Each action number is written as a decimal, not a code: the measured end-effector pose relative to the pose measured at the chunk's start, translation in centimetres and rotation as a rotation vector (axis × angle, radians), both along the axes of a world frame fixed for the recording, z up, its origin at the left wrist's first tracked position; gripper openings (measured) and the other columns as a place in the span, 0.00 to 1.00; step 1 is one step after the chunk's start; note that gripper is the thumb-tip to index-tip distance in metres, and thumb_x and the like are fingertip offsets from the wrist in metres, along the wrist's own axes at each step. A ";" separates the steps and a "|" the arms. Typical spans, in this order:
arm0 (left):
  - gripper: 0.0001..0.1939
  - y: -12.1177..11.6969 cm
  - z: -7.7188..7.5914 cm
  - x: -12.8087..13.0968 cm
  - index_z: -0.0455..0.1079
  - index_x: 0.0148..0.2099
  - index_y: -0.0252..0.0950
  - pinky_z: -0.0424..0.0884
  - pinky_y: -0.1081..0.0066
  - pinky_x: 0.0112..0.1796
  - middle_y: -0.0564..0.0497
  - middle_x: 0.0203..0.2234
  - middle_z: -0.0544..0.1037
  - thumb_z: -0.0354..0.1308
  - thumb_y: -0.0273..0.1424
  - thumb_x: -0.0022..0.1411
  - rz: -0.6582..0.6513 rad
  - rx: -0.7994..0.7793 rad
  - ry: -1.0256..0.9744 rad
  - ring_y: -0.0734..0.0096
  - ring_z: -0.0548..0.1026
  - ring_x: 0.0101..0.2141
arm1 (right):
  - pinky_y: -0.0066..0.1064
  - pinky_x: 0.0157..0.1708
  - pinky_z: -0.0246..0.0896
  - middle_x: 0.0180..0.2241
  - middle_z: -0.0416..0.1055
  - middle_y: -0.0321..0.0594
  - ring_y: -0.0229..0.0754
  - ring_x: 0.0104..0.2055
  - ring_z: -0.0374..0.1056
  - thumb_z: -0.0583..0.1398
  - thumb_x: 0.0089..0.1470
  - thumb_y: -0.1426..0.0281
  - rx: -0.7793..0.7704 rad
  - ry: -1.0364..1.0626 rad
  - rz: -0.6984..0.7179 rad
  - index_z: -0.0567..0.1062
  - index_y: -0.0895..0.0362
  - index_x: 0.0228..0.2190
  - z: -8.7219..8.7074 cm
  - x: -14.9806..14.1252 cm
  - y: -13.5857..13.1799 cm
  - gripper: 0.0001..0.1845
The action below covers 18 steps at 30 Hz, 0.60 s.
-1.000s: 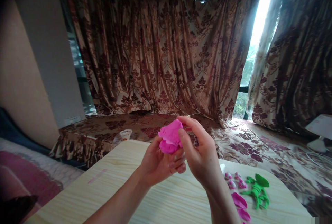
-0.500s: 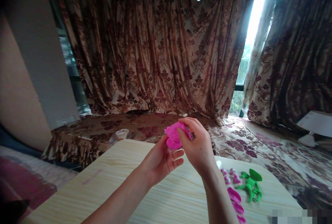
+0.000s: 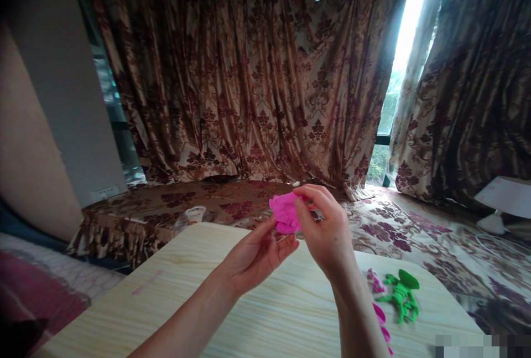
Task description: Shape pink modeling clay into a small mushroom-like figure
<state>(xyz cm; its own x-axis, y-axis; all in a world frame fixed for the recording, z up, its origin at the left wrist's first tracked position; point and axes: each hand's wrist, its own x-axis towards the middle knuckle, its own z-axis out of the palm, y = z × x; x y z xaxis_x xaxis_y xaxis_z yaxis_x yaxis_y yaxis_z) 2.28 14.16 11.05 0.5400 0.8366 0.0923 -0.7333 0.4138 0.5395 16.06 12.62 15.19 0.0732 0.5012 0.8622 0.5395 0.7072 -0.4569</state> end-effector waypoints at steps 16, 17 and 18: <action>0.14 0.5 1.0 -1.8 0.71 0.44 0.29 0.69 0.64 0.46 0.43 0.37 0.77 0.53 0.34 0.64 -0.041 0.054 -0.113 0.67 0.76 0.39 | 0.50 0.56 0.55 0.58 0.58 0.46 0.51 0.59 0.55 0.59 0.49 0.79 0.194 -0.383 -0.197 0.70 0.54 0.48 0.4 -0.9 -0.9 0.24; 0.14 0.4 1.0 -1.7 0.71 0.45 0.29 0.69 0.64 0.46 0.42 0.37 0.77 0.53 0.34 0.64 -0.037 0.058 -0.100 0.66 0.75 0.39 | 0.50 0.56 0.55 0.58 0.58 0.46 0.52 0.59 0.54 0.59 0.49 0.79 0.204 -0.397 -0.221 0.71 0.53 0.48 0.4 -1.0 -0.8 0.23; 0.14 0.3 1.1 -1.7 0.71 0.44 0.29 0.69 0.64 0.46 0.42 0.38 0.77 0.54 0.35 0.64 -0.031 0.058 -0.086 0.66 0.75 0.39 | 0.51 0.55 0.55 0.58 0.58 0.46 0.52 0.59 0.54 0.58 0.49 0.79 0.216 -0.403 -0.240 0.72 0.53 0.47 0.3 -1.1 -0.6 0.22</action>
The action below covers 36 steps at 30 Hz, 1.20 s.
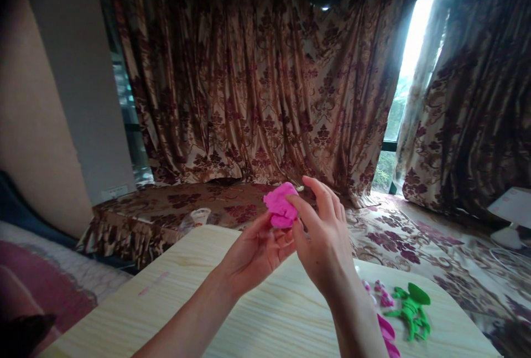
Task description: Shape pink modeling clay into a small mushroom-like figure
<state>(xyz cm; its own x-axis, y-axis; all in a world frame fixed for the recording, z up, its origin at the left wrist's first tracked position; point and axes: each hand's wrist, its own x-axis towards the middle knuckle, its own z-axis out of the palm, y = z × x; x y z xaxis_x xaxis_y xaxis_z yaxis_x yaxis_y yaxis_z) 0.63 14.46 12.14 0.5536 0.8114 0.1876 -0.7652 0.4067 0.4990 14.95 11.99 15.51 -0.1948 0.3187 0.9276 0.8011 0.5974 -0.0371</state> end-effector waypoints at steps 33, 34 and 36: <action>0.11 -1.8 0.5 1.1 0.72 0.41 0.36 0.72 0.66 0.36 0.50 0.35 0.76 0.64 0.33 0.55 0.233 0.136 0.203 0.68 0.75 0.34 | 0.46 0.46 0.63 0.44 0.70 0.43 0.50 0.48 0.63 0.60 0.49 0.79 0.180 0.114 0.026 0.76 0.53 0.38 0.0 -0.2 -0.1 0.14; 0.11 -1.8 0.5 1.1 0.72 0.41 0.36 0.71 0.66 0.36 0.50 0.35 0.76 0.63 0.33 0.55 0.234 0.139 0.203 0.68 0.74 0.34 | 0.46 0.46 0.63 0.43 0.70 0.43 0.49 0.48 0.63 0.60 0.49 0.80 0.173 0.117 0.036 0.76 0.54 0.37 0.1 -0.2 -0.2 0.14; 0.09 -1.8 0.4 1.1 0.72 0.41 0.36 0.71 0.67 0.37 0.50 0.35 0.76 0.62 0.33 0.57 0.232 0.146 0.206 0.69 0.74 0.34 | 0.45 0.46 0.63 0.43 0.70 0.43 0.48 0.48 0.63 0.60 0.50 0.80 0.153 0.125 0.068 0.76 0.54 0.37 0.2 -0.3 -0.4 0.13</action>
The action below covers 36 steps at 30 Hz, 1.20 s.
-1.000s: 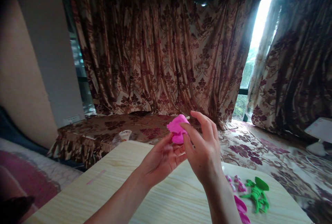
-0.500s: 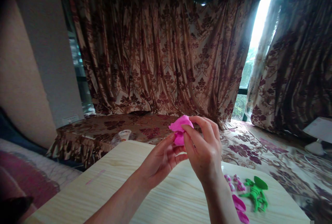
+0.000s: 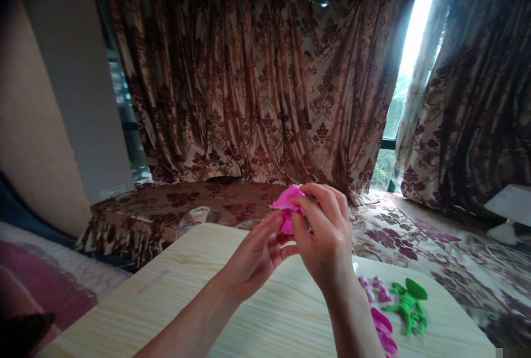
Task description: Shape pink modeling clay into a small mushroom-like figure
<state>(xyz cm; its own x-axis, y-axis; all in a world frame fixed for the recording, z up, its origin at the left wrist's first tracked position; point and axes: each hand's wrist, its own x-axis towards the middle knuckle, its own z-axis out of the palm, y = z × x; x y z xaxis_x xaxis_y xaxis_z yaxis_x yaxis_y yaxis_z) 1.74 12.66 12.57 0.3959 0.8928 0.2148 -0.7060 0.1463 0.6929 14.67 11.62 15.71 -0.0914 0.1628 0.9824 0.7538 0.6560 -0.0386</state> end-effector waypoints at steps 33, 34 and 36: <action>0.07 -0.1 -0.2 0.1 0.71 0.41 0.35 0.71 0.68 0.36 0.50 0.34 0.75 0.58 0.31 0.61 -0.028 0.062 0.012 0.71 0.73 0.35 | 0.45 0.50 0.63 0.40 0.73 0.45 0.48 0.47 0.64 0.61 0.48 0.83 0.124 -0.023 -0.063 0.77 0.60 0.40 0.1 -0.1 0.2 0.17; 0.06 0.0 -0.2 0.1 0.71 0.41 0.35 0.71 0.68 0.36 0.50 0.34 0.75 0.58 0.30 0.61 -0.027 0.063 0.009 0.71 0.73 0.35 | 0.45 0.50 0.62 0.41 0.73 0.46 0.49 0.48 0.64 0.61 0.48 0.82 0.117 -0.025 -0.067 0.76 0.60 0.42 0.1 0.0 0.2 0.18; 0.06 0.0 -0.1 0.1 0.71 0.41 0.35 0.71 0.67 0.37 0.50 0.35 0.75 0.58 0.30 0.61 -0.023 0.065 0.004 0.71 0.73 0.35 | 0.46 0.51 0.61 0.43 0.72 0.47 0.49 0.49 0.64 0.61 0.48 0.82 0.100 -0.026 -0.076 0.75 0.61 0.44 0.1 0.0 0.2 0.19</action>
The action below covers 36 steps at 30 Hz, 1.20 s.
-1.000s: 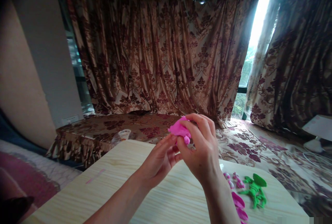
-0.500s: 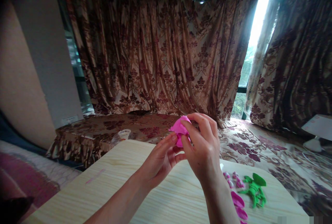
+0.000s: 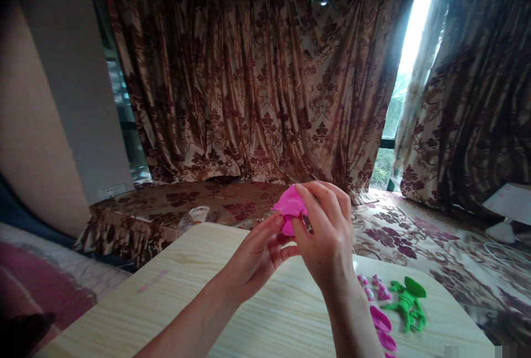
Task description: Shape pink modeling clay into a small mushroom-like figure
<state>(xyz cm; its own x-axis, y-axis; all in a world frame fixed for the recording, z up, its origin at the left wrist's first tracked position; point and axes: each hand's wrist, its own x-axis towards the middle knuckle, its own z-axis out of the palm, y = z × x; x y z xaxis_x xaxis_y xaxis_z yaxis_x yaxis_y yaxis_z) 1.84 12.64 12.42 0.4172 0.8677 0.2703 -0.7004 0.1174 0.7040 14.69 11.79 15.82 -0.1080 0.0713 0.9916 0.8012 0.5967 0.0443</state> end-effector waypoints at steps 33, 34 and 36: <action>0.10 -0.4 0.2 0.1 0.72 0.43 0.34 0.71 0.69 0.36 0.48 0.35 0.76 0.61 0.32 0.58 0.002 0.011 0.031 0.70 0.74 0.35 | 0.44 0.48 0.63 0.38 0.74 0.42 0.47 0.45 0.65 0.60 0.48 0.81 0.003 0.026 0.007 0.77 0.57 0.38 0.3 -0.1 -0.1 0.15; 0.09 -0.3 0.2 0.0 0.73 0.41 0.34 0.71 0.69 0.36 0.48 0.34 0.76 0.61 0.32 0.58 0.001 -0.006 0.013 0.71 0.74 0.34 | 0.45 0.49 0.63 0.39 0.74 0.42 0.48 0.46 0.64 0.61 0.47 0.81 -0.020 0.011 0.017 0.77 0.57 0.39 0.3 -0.1 -0.1 0.15; 0.07 -0.1 0.1 0.0 0.73 0.39 0.34 0.72 0.70 0.36 0.50 0.33 0.76 0.61 0.30 0.57 0.002 -0.037 -0.030 0.73 0.73 0.33 | 0.46 0.51 0.62 0.42 0.72 0.44 0.49 0.49 0.63 0.63 0.46 0.78 -0.075 -0.023 0.040 0.75 0.59 0.43 0.2 -0.1 -0.1 0.19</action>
